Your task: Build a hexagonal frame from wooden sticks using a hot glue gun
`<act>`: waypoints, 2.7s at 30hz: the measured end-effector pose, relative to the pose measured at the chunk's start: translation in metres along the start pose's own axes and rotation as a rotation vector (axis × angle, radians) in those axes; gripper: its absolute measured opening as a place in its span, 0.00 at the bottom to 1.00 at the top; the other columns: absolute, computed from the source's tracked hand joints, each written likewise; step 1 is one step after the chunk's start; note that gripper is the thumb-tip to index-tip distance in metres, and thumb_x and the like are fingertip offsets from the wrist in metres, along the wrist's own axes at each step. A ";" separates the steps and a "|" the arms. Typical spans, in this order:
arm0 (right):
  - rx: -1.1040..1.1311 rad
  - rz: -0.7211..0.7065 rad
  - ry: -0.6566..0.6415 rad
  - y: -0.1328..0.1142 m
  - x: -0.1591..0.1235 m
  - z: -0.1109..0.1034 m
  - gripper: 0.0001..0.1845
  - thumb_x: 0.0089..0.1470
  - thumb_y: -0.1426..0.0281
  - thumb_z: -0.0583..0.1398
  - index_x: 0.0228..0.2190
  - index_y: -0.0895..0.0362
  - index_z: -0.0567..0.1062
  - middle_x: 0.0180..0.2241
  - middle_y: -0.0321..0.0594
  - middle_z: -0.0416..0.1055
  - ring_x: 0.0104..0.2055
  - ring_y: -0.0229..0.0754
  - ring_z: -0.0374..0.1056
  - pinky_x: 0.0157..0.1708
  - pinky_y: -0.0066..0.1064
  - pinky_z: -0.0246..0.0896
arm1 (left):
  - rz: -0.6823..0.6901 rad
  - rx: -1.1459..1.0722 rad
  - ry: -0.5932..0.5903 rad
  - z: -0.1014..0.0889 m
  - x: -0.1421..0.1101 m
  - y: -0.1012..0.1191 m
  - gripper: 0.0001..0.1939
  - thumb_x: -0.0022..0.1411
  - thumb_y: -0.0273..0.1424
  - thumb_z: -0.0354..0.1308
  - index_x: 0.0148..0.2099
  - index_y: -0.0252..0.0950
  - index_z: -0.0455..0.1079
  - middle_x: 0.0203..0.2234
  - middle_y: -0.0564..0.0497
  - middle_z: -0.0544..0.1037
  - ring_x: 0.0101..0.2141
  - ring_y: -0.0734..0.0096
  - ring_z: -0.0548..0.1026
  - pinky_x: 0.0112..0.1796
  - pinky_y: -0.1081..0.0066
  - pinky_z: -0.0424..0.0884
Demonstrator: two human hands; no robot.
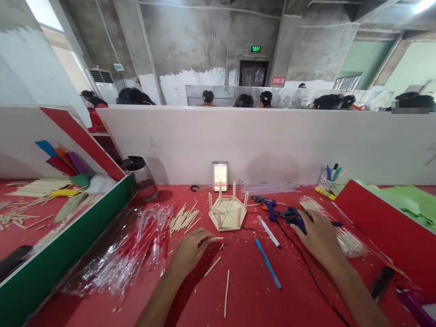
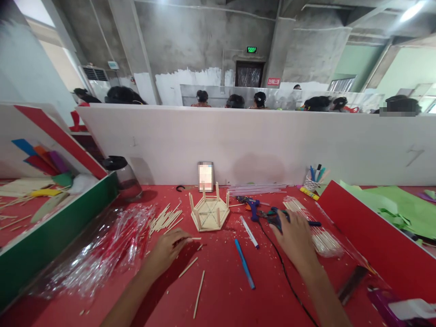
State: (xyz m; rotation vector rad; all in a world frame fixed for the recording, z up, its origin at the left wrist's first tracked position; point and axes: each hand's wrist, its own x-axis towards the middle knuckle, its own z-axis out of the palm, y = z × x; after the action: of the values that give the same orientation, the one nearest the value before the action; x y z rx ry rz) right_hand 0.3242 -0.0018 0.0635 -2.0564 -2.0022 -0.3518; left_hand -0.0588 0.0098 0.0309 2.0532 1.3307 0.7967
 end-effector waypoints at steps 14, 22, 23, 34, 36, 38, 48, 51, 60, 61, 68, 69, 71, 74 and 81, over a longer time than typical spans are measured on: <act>0.701 -0.290 -0.493 -0.189 -0.041 -0.013 0.34 0.62 0.69 0.50 0.68 0.55 0.49 0.66 0.49 0.55 0.62 0.54 0.62 0.57 0.43 0.56 | -0.064 -0.248 0.142 0.021 0.005 0.018 0.08 0.62 0.36 0.55 0.39 0.39 0.74 0.33 0.50 0.83 0.36 0.65 0.80 0.38 0.70 0.73; 0.887 -0.155 -0.429 -0.187 -0.039 0.003 0.34 0.61 0.72 0.52 0.67 0.54 0.53 0.63 0.47 0.61 0.63 0.49 0.60 0.60 0.41 0.54 | 0.029 0.025 0.101 0.023 0.013 0.007 0.08 0.65 0.31 0.53 0.45 0.39 0.72 0.38 0.49 0.81 0.39 0.64 0.78 0.41 0.69 0.70; 0.882 -0.135 -0.424 -0.188 -0.038 0.005 0.34 0.60 0.73 0.52 0.67 0.55 0.54 0.64 0.48 0.61 0.64 0.50 0.59 0.60 0.42 0.54 | 0.023 0.076 0.109 0.022 0.013 0.006 0.09 0.66 0.30 0.52 0.46 0.38 0.71 0.40 0.47 0.81 0.40 0.62 0.78 0.42 0.68 0.70; 0.823 -0.070 -0.418 -0.188 -0.022 0.029 0.34 0.59 0.74 0.51 0.66 0.63 0.56 0.61 0.57 0.64 0.62 0.51 0.62 0.60 0.43 0.54 | 0.027 0.415 -0.014 0.022 0.011 -0.001 0.29 0.54 0.16 0.47 0.57 0.36 0.69 0.52 0.45 0.77 0.50 0.59 0.73 0.53 0.63 0.64; 0.822 -0.062 -0.410 -0.188 -0.022 0.030 0.34 0.59 0.73 0.51 0.66 0.61 0.55 0.59 0.56 0.66 0.59 0.51 0.64 0.59 0.43 0.56 | 0.018 0.423 -0.026 0.022 0.010 0.001 0.30 0.54 0.15 0.47 0.58 0.36 0.68 0.53 0.45 0.76 0.52 0.59 0.72 0.54 0.63 0.63; 0.819 -0.055 -0.414 -0.188 -0.022 0.030 0.34 0.59 0.73 0.51 0.66 0.61 0.55 0.56 0.56 0.69 0.56 0.51 0.67 0.57 0.44 0.58 | 0.023 0.421 -0.033 0.022 0.009 0.002 0.30 0.55 0.15 0.47 0.59 0.35 0.68 0.54 0.44 0.76 0.53 0.59 0.71 0.55 0.63 0.62; 0.977 -0.056 -0.350 -0.184 -0.021 0.044 0.35 0.55 0.76 0.52 0.65 0.57 0.59 0.60 0.51 0.65 0.63 0.50 0.61 0.63 0.47 0.50 | -0.013 0.482 -0.071 0.018 0.009 0.007 0.30 0.56 0.16 0.47 0.61 0.35 0.66 0.54 0.47 0.76 0.52 0.61 0.71 0.54 0.66 0.63; 1.013 -0.063 -0.322 -0.183 -0.022 0.047 0.35 0.55 0.77 0.52 0.64 0.56 0.61 0.61 0.48 0.65 0.63 0.49 0.60 0.64 0.46 0.50 | -0.016 0.487 -0.078 0.018 0.009 0.007 0.30 0.57 0.16 0.47 0.61 0.35 0.66 0.55 0.47 0.76 0.53 0.62 0.71 0.55 0.66 0.62; 1.026 -0.080 -0.308 -0.181 -0.023 0.053 0.35 0.57 0.75 0.53 0.65 0.50 0.58 0.59 0.44 0.68 0.50 0.45 0.72 0.52 0.39 0.64 | -0.020 0.495 -0.087 0.018 0.008 0.008 0.30 0.57 0.16 0.47 0.61 0.35 0.65 0.55 0.47 0.75 0.53 0.61 0.70 0.55 0.65 0.63; 1.026 -0.080 -0.307 -0.181 -0.023 0.053 0.35 0.57 0.74 0.53 0.65 0.50 0.58 0.59 0.44 0.68 0.49 0.45 0.72 0.51 0.39 0.65 | -0.018 0.494 -0.085 0.018 0.008 0.007 0.30 0.57 0.16 0.46 0.61 0.35 0.65 0.55 0.47 0.75 0.53 0.61 0.70 0.55 0.65 0.63; 0.987 -0.071 -0.334 -0.181 -0.022 0.051 0.35 0.58 0.74 0.52 0.66 0.50 0.57 0.60 0.43 0.67 0.49 0.45 0.72 0.50 0.36 0.65 | -0.005 0.495 -0.091 0.018 0.009 0.005 0.32 0.55 0.16 0.47 0.62 0.34 0.65 0.56 0.46 0.75 0.54 0.61 0.71 0.55 0.64 0.63; 0.981 -0.070 -0.335 -0.181 -0.022 0.052 0.35 0.58 0.74 0.52 0.66 0.50 0.56 0.60 0.44 0.67 0.49 0.44 0.72 0.50 0.36 0.65 | -0.006 0.495 -0.089 0.018 0.008 0.006 0.32 0.56 0.16 0.47 0.62 0.35 0.65 0.56 0.46 0.75 0.53 0.61 0.71 0.55 0.64 0.63; 0.973 -0.068 -0.332 -0.181 -0.022 0.053 0.35 0.58 0.74 0.52 0.66 0.50 0.56 0.59 0.44 0.67 0.49 0.44 0.72 0.50 0.36 0.65 | -0.012 0.497 -0.089 0.018 0.008 0.006 0.31 0.56 0.16 0.47 0.61 0.35 0.65 0.55 0.46 0.75 0.53 0.60 0.71 0.54 0.64 0.64; 0.969 -0.071 -0.325 -0.181 -0.022 0.055 0.36 0.58 0.74 0.52 0.66 0.50 0.55 0.59 0.44 0.68 0.48 0.44 0.73 0.49 0.36 0.65 | -0.019 0.503 -0.092 0.018 0.008 0.009 0.30 0.57 0.16 0.46 0.61 0.36 0.66 0.55 0.47 0.75 0.53 0.60 0.71 0.54 0.64 0.63; 0.956 -0.061 -0.346 -0.181 -0.023 0.054 0.36 0.59 0.73 0.53 0.67 0.50 0.53 0.56 0.45 0.70 0.44 0.44 0.74 0.46 0.35 0.66 | -0.020 0.519 -0.092 0.017 0.008 0.010 0.31 0.57 0.16 0.46 0.62 0.35 0.64 0.55 0.47 0.75 0.53 0.60 0.70 0.54 0.64 0.63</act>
State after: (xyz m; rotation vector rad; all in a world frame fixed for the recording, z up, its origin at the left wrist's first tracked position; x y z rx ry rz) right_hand 0.1423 -0.0001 0.0071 -1.4732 -1.8347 0.8489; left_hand -0.0376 0.0112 0.0277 2.4238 1.6274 0.3605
